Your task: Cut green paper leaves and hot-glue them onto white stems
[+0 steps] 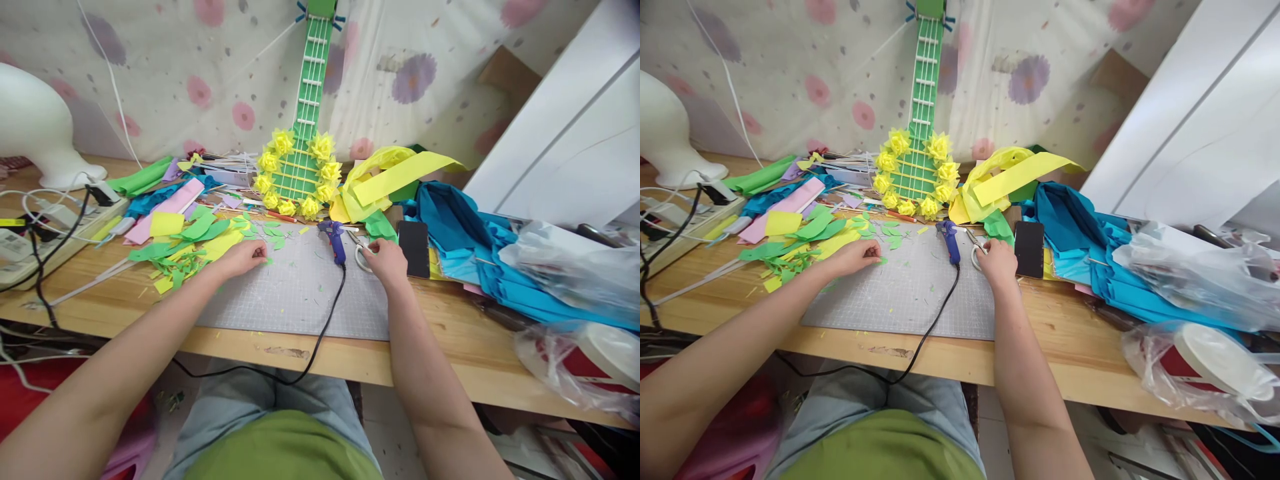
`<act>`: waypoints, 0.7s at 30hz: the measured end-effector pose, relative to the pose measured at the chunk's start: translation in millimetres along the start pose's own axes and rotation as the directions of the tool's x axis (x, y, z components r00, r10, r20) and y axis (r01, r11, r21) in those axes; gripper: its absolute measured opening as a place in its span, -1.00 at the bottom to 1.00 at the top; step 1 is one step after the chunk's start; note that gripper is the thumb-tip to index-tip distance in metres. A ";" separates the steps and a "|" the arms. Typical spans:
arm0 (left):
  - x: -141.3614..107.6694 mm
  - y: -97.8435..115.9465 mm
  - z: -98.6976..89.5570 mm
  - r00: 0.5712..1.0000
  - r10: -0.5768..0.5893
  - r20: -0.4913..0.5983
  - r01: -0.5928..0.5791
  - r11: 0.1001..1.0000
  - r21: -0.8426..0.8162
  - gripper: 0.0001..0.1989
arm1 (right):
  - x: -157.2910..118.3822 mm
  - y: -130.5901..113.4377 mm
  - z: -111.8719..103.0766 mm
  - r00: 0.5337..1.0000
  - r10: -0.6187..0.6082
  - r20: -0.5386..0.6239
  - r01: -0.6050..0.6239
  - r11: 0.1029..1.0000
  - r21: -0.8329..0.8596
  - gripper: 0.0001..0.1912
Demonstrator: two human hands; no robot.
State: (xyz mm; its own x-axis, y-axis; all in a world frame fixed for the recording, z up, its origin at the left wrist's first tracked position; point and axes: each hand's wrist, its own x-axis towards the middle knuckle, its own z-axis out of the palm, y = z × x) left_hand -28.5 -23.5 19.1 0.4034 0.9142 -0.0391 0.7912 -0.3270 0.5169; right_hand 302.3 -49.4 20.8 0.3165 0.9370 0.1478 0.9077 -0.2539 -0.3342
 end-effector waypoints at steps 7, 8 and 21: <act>3.7 -3.9 -6.1 0.995 -0.083 -0.060 0.078 0.993 -0.093 -0.80 | -13.1 -20.8 -8.3 0.991 -0.044 0.124 0.043 0.999 0.009 -0.77; 4.7 -5.4 -5.9 0.994 -0.087 -0.065 0.082 0.993 -0.087 -0.79 | -14.2 -22.8 -7.8 0.990 -0.052 0.127 0.052 0.999 0.005 -0.77; -3.6 -33.9 -25.0 0.826 -0.427 -0.367 0.549 0.757 0.355 -0.67 | -9.4 -16.5 -1.7 0.989 -0.011 0.146 0.015 1.000 -0.024 -0.80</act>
State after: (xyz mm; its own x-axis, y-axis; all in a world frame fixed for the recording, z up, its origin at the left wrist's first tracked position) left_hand -68.3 -9.7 23.1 -0.1731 0.9830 0.0613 0.9834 0.1691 0.0658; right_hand 284.9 -54.4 26.5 0.2631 0.9647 0.0143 0.9185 -0.2459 -0.3097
